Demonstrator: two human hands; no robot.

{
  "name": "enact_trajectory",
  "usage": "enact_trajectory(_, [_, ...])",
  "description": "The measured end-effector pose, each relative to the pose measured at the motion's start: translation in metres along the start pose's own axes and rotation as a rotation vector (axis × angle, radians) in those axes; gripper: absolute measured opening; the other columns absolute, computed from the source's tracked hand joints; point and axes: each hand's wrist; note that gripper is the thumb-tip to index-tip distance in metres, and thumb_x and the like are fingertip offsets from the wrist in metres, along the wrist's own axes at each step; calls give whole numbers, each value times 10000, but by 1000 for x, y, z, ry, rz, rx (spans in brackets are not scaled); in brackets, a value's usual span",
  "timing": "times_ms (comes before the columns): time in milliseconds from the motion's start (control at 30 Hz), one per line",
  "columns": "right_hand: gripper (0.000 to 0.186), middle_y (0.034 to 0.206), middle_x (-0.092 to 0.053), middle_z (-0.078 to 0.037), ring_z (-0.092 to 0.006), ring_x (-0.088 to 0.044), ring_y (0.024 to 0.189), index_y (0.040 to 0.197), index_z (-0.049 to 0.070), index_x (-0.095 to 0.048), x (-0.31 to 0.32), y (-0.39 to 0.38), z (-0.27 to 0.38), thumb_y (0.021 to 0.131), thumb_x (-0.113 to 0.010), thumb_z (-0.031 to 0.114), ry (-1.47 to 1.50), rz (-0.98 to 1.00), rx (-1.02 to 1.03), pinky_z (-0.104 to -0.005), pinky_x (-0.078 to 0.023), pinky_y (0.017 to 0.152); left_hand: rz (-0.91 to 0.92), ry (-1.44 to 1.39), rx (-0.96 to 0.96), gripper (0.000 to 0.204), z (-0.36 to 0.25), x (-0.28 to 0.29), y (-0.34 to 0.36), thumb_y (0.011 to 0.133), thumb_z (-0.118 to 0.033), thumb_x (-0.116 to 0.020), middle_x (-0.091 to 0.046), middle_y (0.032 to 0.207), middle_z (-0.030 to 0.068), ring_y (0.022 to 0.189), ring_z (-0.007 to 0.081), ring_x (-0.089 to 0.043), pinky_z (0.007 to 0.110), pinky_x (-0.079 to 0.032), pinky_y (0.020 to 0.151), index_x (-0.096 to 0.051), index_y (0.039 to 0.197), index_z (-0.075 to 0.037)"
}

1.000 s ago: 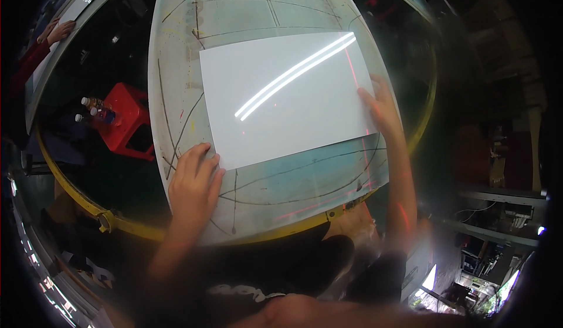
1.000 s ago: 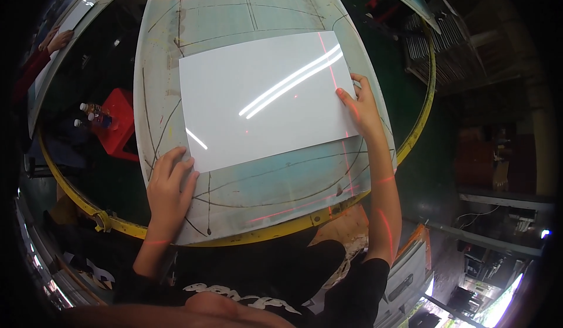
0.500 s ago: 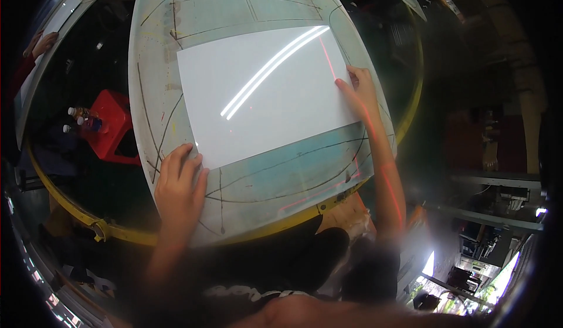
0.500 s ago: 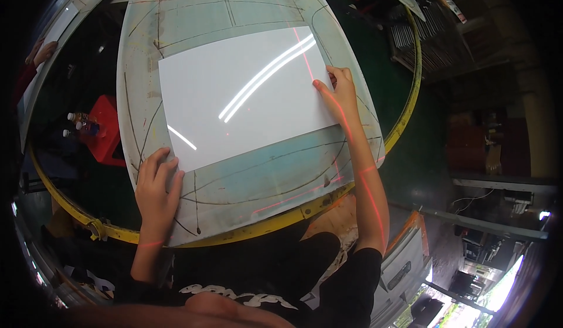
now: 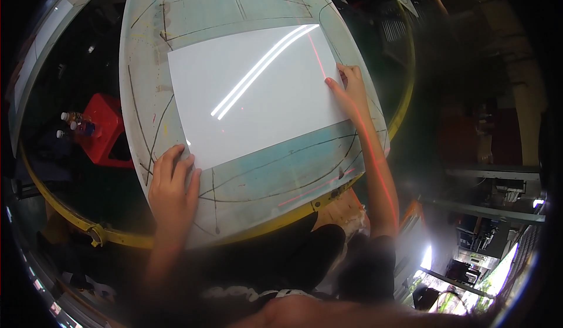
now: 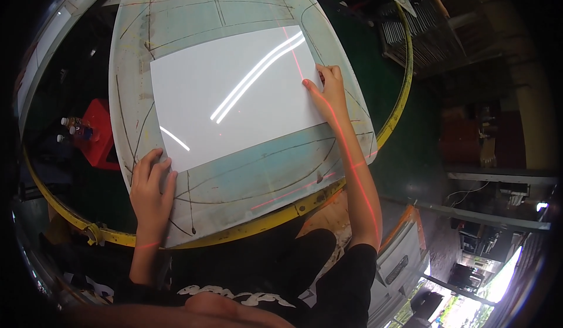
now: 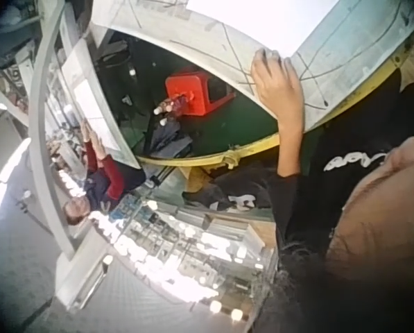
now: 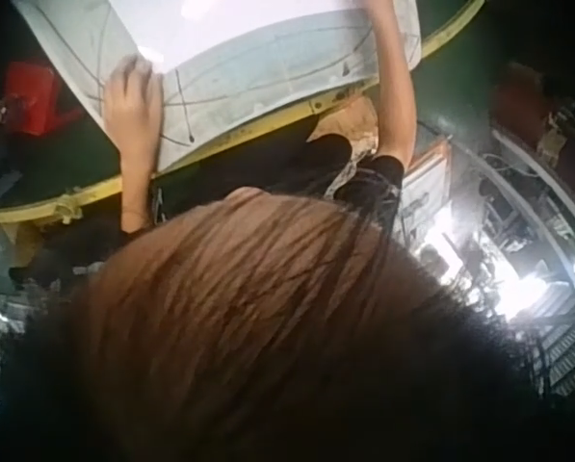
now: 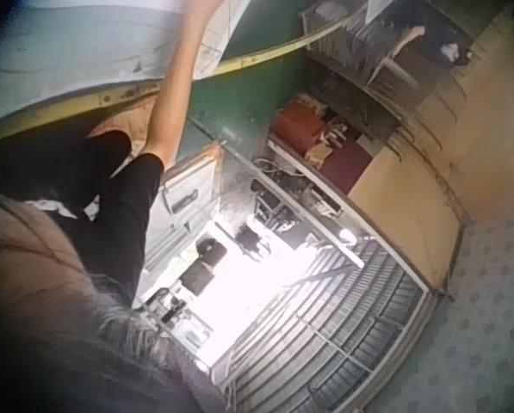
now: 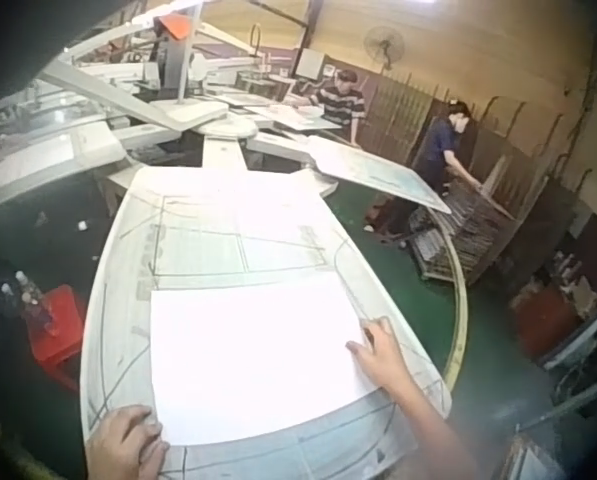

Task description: Placing white panels onto a screen-printing carousel and removing them after printing.

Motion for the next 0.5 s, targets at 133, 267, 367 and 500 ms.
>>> enact_trajectory(133, [470, 1033, -492, -130, -254, -519, 976, 1176, -66, -547, 0, -1, 2, 785, -713, 137, -1, -10, 9, -324, -433, 893, 10, -2, 6, 203, 0, 1, 0, 774, -52, -658, -577, 1159, 87, 1050, 296, -559, 373, -464, 857, -609, 970, -37])
enact_trajectory(267, [470, 1037, -494, -133, -257, -518, 979, 1176, -67, -547, 1, -2, 4, 786, -712, 137, 0, -11, 6, -326, -432, 896, 2, 3, 8, 201, -2, 1, -1, 774, -49, -657, -577, 1159, 85, 1052, 296, -557, 372, -463, 860, -607, 969, -32])
enact_trajectory(367, [473, 1040, -494, -135, -259, -518, 985, 1179, -67, -545, 1, -2, 4, 786, -712, 138, 5, -7, 2, -327, -430, 899, -16, 17, -30, 184, -2, 1, 0, 773, -47, -653, -573, 1138, 97, 1037, 300, -563, 381, -481, 810, -607, 948, -21])
enact_trajectory(500, [475, 1041, -494, -138, -264, -516, 995, 1182, -68, -543, 1, -3, 5, 787, -710, 136, -8, -5, -4, -331, -427, 903, 10, -16, 13, 202, -3, 1, -1, 773, -44, -657, -577, 1157, 88, 1052, 297, -558, 373, -463, 858, -605, 968, -27])
Point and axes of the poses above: each hand's wrist, its own y-axis towards the middle knuckle, its own x-axis out of the back of the hand, z = x × y
